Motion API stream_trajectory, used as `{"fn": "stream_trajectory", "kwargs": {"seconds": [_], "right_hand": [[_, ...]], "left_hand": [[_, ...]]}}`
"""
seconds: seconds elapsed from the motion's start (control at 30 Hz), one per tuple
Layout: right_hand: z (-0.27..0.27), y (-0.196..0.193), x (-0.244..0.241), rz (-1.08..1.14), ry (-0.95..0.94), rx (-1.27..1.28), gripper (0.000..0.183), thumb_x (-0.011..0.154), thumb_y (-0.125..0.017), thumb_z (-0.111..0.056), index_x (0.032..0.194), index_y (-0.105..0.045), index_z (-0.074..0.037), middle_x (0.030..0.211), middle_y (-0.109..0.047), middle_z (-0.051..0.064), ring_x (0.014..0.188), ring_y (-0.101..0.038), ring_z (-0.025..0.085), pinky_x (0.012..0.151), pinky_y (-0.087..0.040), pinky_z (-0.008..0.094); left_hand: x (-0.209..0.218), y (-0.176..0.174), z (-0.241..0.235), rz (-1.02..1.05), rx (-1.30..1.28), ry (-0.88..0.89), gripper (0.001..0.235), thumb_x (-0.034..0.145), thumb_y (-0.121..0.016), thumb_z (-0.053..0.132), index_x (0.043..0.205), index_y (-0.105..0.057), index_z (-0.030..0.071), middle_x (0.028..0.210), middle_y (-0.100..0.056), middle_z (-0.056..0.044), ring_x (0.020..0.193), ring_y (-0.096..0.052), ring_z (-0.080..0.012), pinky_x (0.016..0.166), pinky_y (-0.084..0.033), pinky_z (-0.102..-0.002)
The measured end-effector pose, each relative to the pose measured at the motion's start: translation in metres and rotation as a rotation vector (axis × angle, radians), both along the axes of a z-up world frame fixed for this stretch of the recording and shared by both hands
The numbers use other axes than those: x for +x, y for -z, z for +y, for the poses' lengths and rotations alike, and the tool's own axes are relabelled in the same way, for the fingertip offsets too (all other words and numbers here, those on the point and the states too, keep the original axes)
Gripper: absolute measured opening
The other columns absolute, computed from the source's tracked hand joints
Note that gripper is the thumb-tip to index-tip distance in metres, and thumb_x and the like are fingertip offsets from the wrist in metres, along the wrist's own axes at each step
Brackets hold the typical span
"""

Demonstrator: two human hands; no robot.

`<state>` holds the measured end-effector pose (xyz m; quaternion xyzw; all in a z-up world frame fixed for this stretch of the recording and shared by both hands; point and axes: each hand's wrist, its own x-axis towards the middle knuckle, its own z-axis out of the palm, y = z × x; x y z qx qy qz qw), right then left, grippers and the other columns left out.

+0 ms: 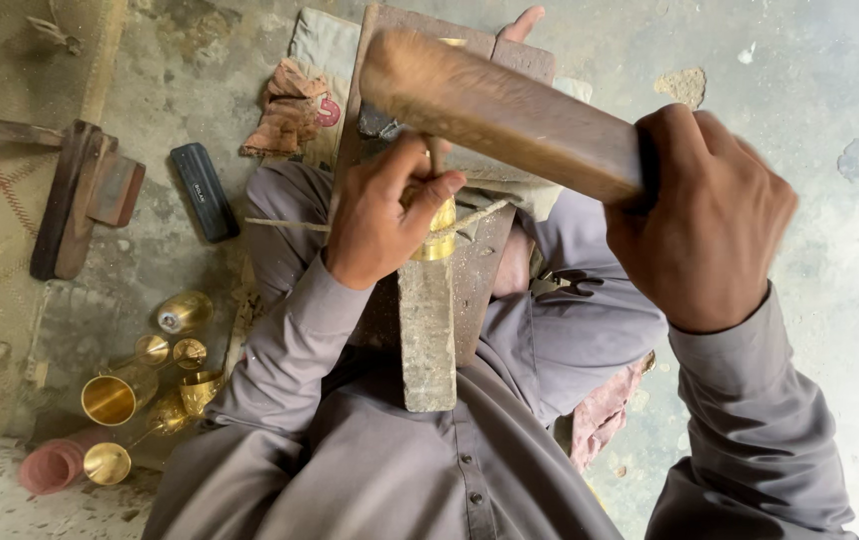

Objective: The person sits on the floor and uses a wooden mallet and a metal punch to hammer a brass candlestick holder that is secured on a stone anvil. They repeatedly strike the punch to shape or emboss the metal surface.

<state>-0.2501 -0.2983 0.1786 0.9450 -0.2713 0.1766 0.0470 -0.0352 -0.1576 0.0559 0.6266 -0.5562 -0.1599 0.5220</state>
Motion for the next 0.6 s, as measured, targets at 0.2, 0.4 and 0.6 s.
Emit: {"fn": "stream_trajectory", "kwargs": {"seconds": [0.2,0.4,0.6], "right_hand": [[-0.002,0.0,0.001,-0.147,-0.085,0.14,0.031,0.089,-0.072,0.004,0.118,-0.062,0.0,0.096,-0.071,0.016,0.073,-0.069,0.029,0.061,-0.051,0.039],[0.006,0.006,0.007,-0.451,-0.216,0.649,0.048,0.093,-0.069,0.0,0.136,-0.048,0.005,0.102,-0.068,0.016,0.09,-0.072,0.029,0.08,-0.058,0.038],[-0.006,0.018,0.008,-0.143,-0.118,0.134,0.032,0.087,-0.064,0.007,0.118,-0.059,-0.001,0.1,-0.07,0.016,0.079,-0.068,0.028,0.067,-0.054,0.039]], "left_hand": [[0.006,0.006,-0.001,-0.098,0.002,0.028,0.029,0.108,-0.064,0.033,0.113,-0.057,0.006,0.078,-0.065,-0.002,0.064,-0.065,-0.0126,0.058,-0.053,-0.03],[0.006,0.006,0.001,-0.102,-0.048,0.086,0.032,0.109,-0.065,0.031,0.121,-0.058,0.002,0.086,-0.066,-0.008,0.067,-0.066,-0.0175,0.059,-0.051,-0.032],[0.008,0.007,0.0,-0.097,0.012,0.084,0.03,0.107,-0.069,0.031,0.113,-0.06,0.004,0.083,-0.066,-0.006,0.064,-0.065,-0.0182,0.057,-0.049,-0.034]]}}
